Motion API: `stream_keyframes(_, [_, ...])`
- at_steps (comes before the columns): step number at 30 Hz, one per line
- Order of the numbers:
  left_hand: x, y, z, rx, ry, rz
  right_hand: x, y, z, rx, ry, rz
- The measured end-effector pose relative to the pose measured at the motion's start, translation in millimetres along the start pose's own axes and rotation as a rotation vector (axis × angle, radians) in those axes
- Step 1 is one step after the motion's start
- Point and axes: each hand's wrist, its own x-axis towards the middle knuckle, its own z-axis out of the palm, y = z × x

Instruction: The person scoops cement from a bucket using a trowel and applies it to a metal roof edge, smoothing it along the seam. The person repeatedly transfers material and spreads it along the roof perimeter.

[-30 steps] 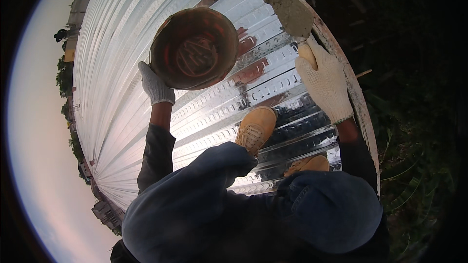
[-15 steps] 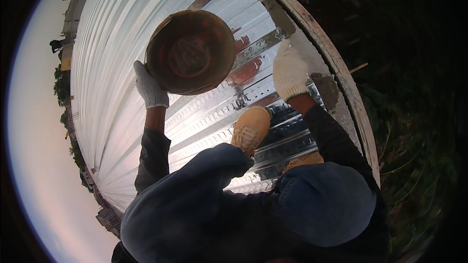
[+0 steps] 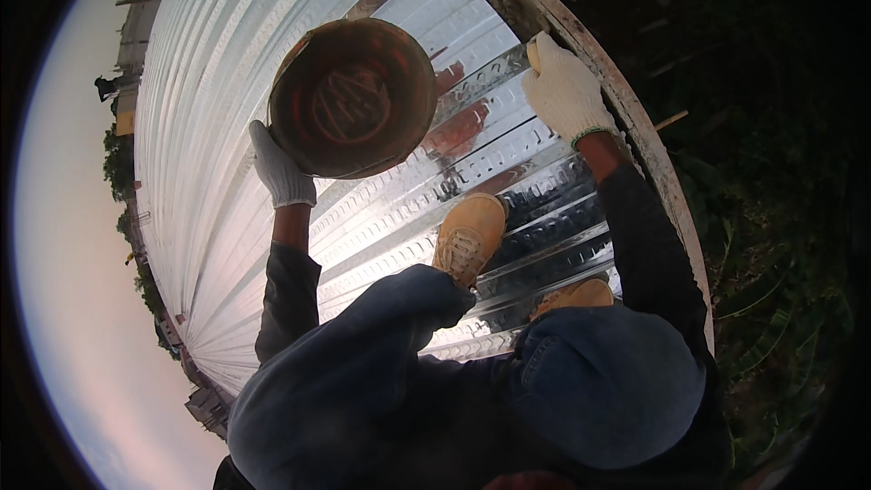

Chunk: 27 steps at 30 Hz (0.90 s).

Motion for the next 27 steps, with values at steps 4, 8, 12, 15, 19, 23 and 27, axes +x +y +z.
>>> stream_keyframes(4, [-5,3,3,-0.002,0.002,-0.004,-3,-14,30,-0.212,-0.070,-0.019])
stream_keyframes(8, [-2,7,12,0.044,0.008,0.004,-21,-22,31,-0.265,-0.103,0.043])
stream_keyframes(12, [5,8,10,0.073,-0.033,0.056,-45,-39,14,-0.340,-0.105,0.023])
stream_keyframes(15, [10,12,16,0.126,-0.050,0.096,-58,-39,18,-0.270,-0.084,0.043])
stream_keyframes(19, [5,15,30,0.083,-0.066,0.064,-68,-36,22,-0.081,-0.122,0.131])
stream_keyframes(23, [-7,20,30,0.097,0.000,0.027,-77,-40,20,-0.022,-0.080,0.146])
stream_keyframes(27, [2,8,8,0.050,-0.012,0.048,-72,-39,-1,0.088,-0.029,0.117])
